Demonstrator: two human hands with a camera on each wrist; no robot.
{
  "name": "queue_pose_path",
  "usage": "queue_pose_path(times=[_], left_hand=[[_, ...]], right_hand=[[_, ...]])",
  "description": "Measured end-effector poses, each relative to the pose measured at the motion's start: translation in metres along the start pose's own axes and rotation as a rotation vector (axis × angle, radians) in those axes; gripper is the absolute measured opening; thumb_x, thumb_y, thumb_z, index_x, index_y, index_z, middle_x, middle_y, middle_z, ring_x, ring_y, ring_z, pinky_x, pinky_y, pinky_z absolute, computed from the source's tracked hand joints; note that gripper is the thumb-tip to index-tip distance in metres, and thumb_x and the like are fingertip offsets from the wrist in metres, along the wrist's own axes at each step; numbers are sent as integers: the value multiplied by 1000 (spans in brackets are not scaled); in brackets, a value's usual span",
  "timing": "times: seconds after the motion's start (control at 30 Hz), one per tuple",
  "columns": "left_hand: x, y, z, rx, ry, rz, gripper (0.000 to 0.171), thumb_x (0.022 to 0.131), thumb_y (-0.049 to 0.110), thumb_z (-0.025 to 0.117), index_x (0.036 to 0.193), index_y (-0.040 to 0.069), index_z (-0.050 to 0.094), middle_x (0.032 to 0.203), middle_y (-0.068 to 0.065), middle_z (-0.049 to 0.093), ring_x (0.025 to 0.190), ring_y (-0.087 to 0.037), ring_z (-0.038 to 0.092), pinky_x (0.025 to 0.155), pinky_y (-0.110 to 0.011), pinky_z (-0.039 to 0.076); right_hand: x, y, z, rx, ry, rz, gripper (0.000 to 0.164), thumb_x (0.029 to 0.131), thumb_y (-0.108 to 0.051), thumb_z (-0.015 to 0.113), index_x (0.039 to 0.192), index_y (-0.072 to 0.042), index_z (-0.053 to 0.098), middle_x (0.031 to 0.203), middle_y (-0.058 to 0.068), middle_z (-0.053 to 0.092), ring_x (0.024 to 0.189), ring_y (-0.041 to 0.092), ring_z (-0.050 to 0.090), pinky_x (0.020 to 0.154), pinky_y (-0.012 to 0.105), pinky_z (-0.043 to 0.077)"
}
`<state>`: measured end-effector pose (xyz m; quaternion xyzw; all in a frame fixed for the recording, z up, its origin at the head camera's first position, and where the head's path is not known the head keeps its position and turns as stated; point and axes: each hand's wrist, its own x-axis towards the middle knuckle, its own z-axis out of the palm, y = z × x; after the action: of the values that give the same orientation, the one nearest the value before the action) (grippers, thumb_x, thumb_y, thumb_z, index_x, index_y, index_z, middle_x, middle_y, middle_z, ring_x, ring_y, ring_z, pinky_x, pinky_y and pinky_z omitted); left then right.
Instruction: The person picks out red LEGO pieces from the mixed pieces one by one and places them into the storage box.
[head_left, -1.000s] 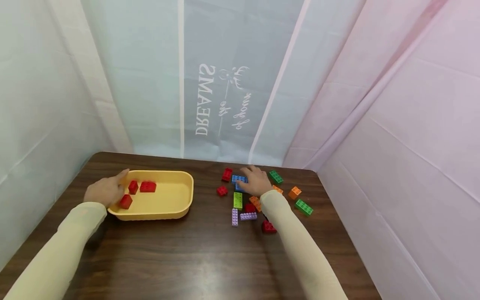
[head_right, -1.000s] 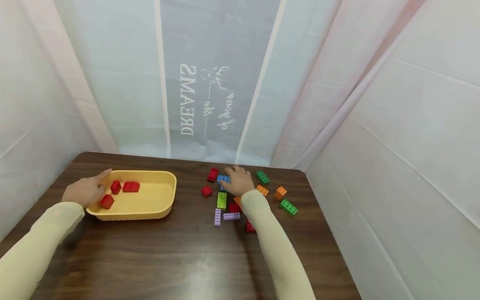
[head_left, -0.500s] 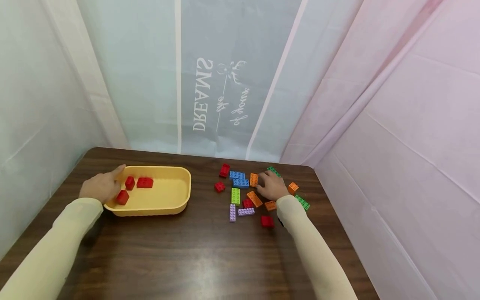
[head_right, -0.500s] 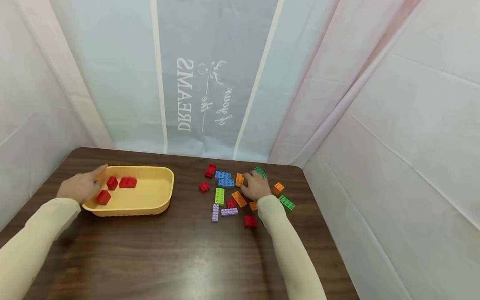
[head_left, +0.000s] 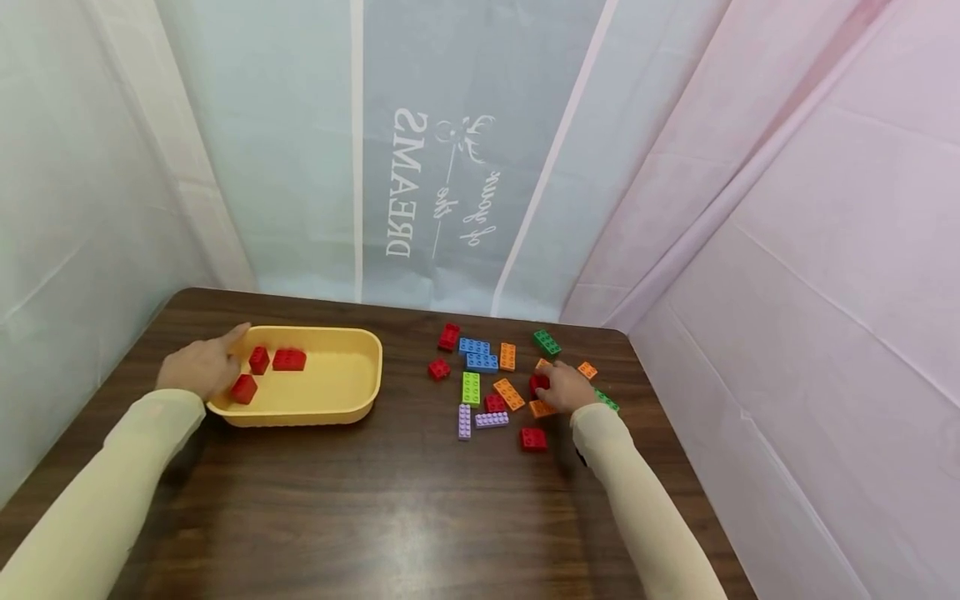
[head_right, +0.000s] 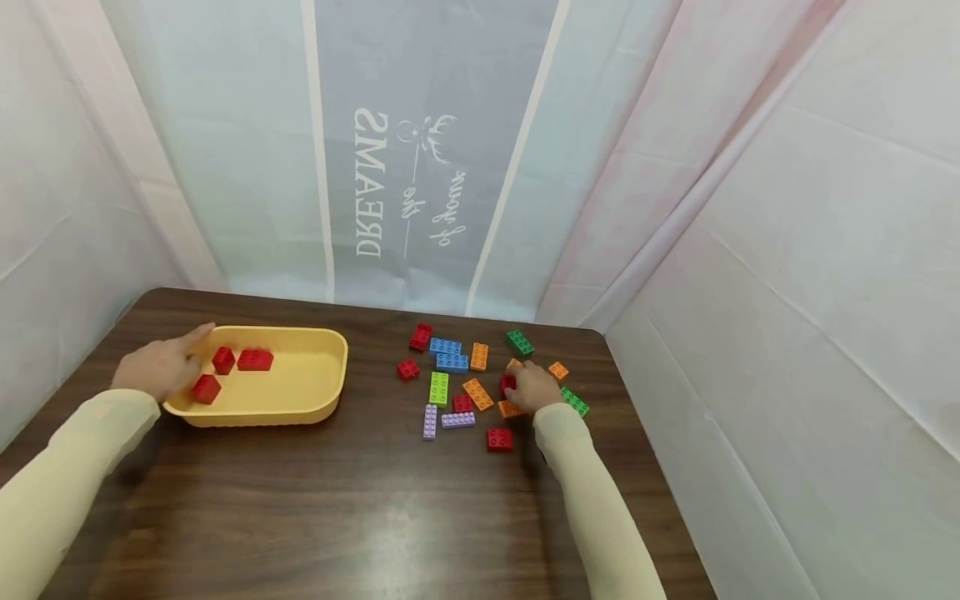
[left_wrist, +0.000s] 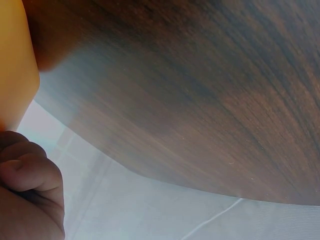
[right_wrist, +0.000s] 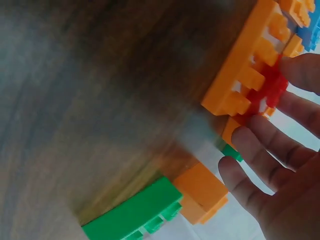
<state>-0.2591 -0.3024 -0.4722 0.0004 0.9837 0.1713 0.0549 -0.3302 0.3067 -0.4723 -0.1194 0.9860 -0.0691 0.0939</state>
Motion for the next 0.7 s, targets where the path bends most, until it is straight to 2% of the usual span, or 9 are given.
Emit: queue_pose_path(times=[0.1,0.2,0.43,0.63,0.7], left_hand=[[1,0,0,0,-2,-1,65,99,20,42,158,3,21,62,-9,44,56,-26,45,51,-38,45],[2,0,0,-3,-10,-10,66,99,20,42,159,3,20,62,-9,44,57,-26,45,51,-38,45],[0,1,1,-18,-9,-18,66,99,19,42,159,4,20,62,-9,44,55,-26,44,50,-37,44],[-1,1,2,-12,7,-8,64,99,19,42,159,5,23,62,-9,44,56,-25,44,51,-38,43],[0,1,1,-13,6,-5,65,99,19,43,159,5,22,62,-8,44,56,-25,44,51,-39,44]], right_hand=[[2,2,2,6,-24,26,51,94,-27,71,140,-7,60,141,22,51,126,39,52,103,57,41],[4,3,3,9,-40,42,52,94,-26,71,141,-7,59,147,24,47,131,41,47,106,59,38],[8,-1,3,9,-32,16,49,93,-25,73,136,-5,61,130,16,61,114,34,58,98,55,46],[7,-9,-4,15,-2,-12,46,93,-27,72,134,-9,61,115,13,64,98,30,59,88,51,51],[7,-12,-8,21,8,-17,46,93,-26,72,134,-8,60,114,14,64,98,32,59,89,52,51]])
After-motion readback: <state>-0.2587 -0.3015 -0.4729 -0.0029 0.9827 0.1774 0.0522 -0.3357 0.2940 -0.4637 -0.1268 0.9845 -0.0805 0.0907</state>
